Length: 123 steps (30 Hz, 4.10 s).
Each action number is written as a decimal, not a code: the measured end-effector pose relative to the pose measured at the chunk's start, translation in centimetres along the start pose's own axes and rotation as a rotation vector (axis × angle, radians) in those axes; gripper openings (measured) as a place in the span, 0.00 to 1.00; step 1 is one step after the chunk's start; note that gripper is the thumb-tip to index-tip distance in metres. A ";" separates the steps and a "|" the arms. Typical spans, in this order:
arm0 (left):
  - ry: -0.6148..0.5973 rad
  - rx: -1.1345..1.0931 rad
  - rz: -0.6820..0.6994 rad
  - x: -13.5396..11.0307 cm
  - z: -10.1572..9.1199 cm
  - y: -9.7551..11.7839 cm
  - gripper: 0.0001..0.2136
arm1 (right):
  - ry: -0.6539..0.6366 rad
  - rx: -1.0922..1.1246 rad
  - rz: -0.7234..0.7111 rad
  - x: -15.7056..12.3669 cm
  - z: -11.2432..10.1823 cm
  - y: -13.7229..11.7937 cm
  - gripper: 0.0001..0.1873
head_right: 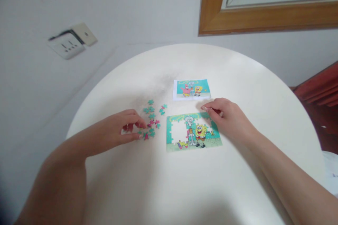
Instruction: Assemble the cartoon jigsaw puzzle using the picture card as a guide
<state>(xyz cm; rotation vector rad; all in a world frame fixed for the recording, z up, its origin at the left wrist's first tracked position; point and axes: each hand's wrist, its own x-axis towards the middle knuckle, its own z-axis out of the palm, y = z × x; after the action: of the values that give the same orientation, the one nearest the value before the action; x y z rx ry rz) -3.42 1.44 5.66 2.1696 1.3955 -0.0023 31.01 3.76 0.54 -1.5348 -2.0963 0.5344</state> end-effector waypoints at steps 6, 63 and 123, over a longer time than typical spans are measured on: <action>-0.028 0.057 0.009 0.2 0.9 0.3 0.10 | -0.008 0.008 -0.002 0.0 -0.1 -0.2 0.14; 0.083 0.057 -0.116 0.8 0.9 0.0 0.06 | -0.031 0.005 -0.059 0.1 -0.3 -0.4 0.14; 0.019 -0.023 -0.012 0.9 0.5 -1.6 0.09 | -0.330 -0.134 -0.564 4.4 8.1 -12.6 0.10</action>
<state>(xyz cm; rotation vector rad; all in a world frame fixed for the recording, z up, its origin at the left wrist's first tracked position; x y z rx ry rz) -4.16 2.42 4.25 2.1472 1.4127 0.0301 15.44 4.00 1.89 -0.8835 -2.7207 0.4623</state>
